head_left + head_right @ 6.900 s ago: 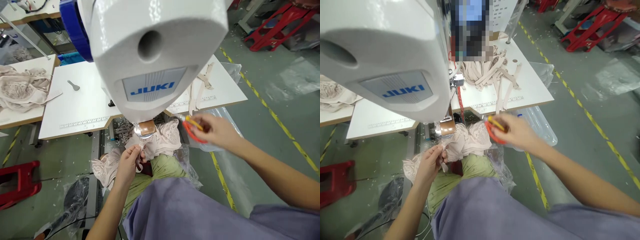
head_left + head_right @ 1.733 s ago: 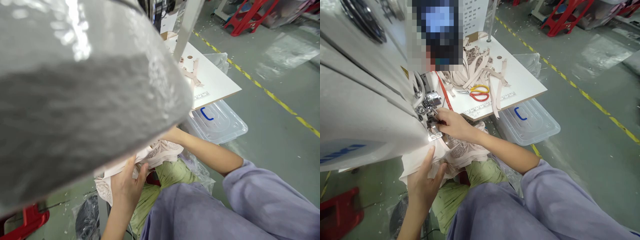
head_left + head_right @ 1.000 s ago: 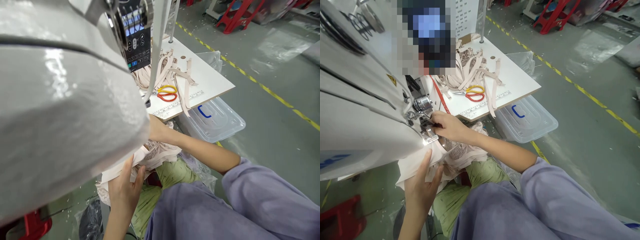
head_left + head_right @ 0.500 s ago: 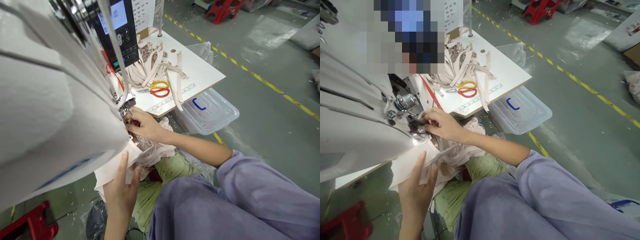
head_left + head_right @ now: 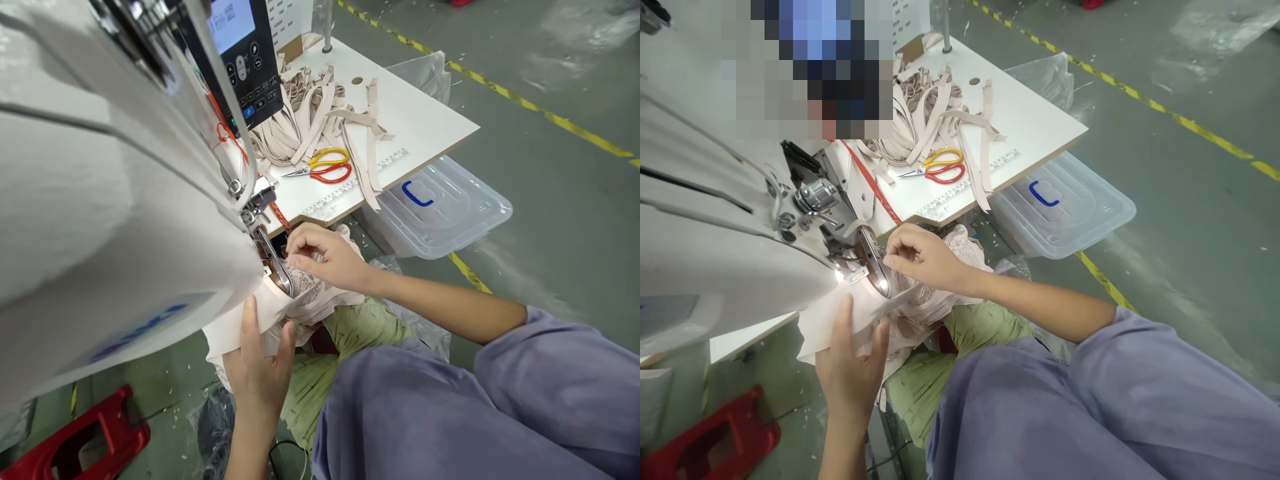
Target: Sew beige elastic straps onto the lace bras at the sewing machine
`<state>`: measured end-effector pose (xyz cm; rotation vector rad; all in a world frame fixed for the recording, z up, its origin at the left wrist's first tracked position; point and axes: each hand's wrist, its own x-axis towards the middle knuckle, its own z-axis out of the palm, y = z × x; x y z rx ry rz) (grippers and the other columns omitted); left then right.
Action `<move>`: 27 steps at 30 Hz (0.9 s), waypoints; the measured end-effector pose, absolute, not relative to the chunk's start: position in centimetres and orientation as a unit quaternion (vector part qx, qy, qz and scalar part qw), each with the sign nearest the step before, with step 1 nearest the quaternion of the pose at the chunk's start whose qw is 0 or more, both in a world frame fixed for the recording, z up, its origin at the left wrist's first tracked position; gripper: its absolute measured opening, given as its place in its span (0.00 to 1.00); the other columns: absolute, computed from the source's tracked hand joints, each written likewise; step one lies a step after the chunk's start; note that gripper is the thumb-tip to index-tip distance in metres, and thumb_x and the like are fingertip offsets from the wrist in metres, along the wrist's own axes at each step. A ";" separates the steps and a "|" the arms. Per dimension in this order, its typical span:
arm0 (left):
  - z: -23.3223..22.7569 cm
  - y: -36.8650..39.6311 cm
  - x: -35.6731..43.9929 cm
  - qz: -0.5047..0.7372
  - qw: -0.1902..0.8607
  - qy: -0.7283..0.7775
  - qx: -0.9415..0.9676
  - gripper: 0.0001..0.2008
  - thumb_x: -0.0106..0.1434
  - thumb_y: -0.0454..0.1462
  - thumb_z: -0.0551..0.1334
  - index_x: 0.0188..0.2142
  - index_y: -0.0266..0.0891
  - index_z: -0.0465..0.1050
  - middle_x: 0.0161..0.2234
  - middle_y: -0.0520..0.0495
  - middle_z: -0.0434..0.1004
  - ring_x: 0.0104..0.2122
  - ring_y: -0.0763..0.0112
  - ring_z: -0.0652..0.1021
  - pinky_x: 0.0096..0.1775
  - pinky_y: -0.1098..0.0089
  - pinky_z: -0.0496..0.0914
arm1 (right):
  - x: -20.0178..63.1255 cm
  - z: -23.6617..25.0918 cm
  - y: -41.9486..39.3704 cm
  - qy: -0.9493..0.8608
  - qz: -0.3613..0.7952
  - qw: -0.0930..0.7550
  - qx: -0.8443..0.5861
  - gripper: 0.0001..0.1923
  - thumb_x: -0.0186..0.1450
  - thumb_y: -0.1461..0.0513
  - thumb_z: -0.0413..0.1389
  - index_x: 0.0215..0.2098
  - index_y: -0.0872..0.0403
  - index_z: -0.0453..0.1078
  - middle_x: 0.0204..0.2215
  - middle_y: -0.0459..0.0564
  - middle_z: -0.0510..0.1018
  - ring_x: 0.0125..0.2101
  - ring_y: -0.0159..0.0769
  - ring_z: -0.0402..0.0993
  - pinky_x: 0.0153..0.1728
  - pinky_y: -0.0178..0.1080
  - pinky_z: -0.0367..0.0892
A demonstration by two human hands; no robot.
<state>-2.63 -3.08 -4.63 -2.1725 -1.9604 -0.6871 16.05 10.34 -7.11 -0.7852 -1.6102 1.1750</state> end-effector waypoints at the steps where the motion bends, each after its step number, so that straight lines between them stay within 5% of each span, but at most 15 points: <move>1: -4.7 -3.1 -2.5 -0.228 0.068 -0.649 -0.722 0.34 0.64 0.44 0.66 0.65 0.35 0.60 0.55 0.31 0.75 0.57 0.46 0.75 0.55 0.53 0.72 | 16.2 -7.2 10.0 -0.660 0.487 0.475 -0.318 0.06 0.66 0.60 0.59 0.33 0.53 0.69 0.36 0.49 0.73 0.33 0.32 0.68 0.34 0.37 0.65; 8: -4.7 -2.8 -2.1 -0.234 0.058 -0.640 -0.730 0.36 0.63 0.44 0.67 0.66 0.35 0.59 0.58 0.30 0.73 0.58 0.46 0.74 0.56 0.51 0.70 | 16.5 -7.2 8.3 -0.682 0.481 0.460 -0.303 0.11 0.62 0.57 0.63 0.31 0.53 0.67 0.33 0.47 0.72 0.35 0.34 0.70 0.41 0.39 0.65; 18: -4.2 -3.2 -0.9 -0.196 0.010 -0.711 -0.675 0.42 0.65 0.50 0.61 0.71 0.35 0.46 0.62 0.26 0.65 0.54 0.44 0.76 0.42 0.58 0.76 | 16.7 -6.8 7.7 -0.682 0.474 0.428 -0.358 0.14 0.61 0.53 0.63 0.33 0.53 0.66 0.33 0.45 0.72 0.33 0.33 0.68 0.37 0.37 0.61; 20: -3.5 -3.2 -0.5 -0.191 -0.017 -0.730 -0.656 0.43 0.66 0.51 0.60 0.71 0.34 0.43 0.61 0.24 0.66 0.48 0.46 0.80 0.39 0.59 0.76 | 16.5 -6.5 7.6 -0.682 0.465 0.431 -0.365 0.14 0.60 0.53 0.63 0.34 0.53 0.66 0.32 0.44 0.72 0.33 0.33 0.68 0.37 0.37 0.61; 22: -2.7 -3.2 -0.1 -0.182 -0.052 -0.748 -0.636 0.44 0.67 0.51 0.58 0.71 0.33 0.40 0.55 0.24 0.73 0.32 0.54 0.83 0.31 0.61 0.74 | 16.3 -6.0 7.5 -0.685 0.450 0.436 -0.372 0.15 0.59 0.53 0.64 0.34 0.53 0.65 0.32 0.44 0.72 0.33 0.34 0.68 0.38 0.38 0.61; 24: -2.4 -3.3 0.6 -0.170 -0.088 -0.761 -0.620 0.45 0.67 0.52 0.57 0.71 0.30 0.38 0.43 0.29 0.80 0.17 0.63 0.76 0.23 0.62 0.71 | 16.2 -5.5 7.0 -0.687 0.442 0.432 -0.382 0.16 0.59 0.53 0.64 0.35 0.53 0.66 0.32 0.44 0.73 0.35 0.35 0.68 0.39 0.39 0.61; 27: -3.1 -4.7 2.3 -0.182 -0.100 -0.744 -0.636 0.45 0.68 0.51 0.56 0.71 0.28 0.35 0.43 0.26 0.81 0.16 0.61 0.76 0.22 0.61 0.71 | 16.6 -5.2 5.5 -0.676 0.468 0.407 -0.399 0.14 0.61 0.53 0.63 0.38 0.53 0.68 0.33 0.45 0.74 0.36 0.36 0.69 0.38 0.38 0.60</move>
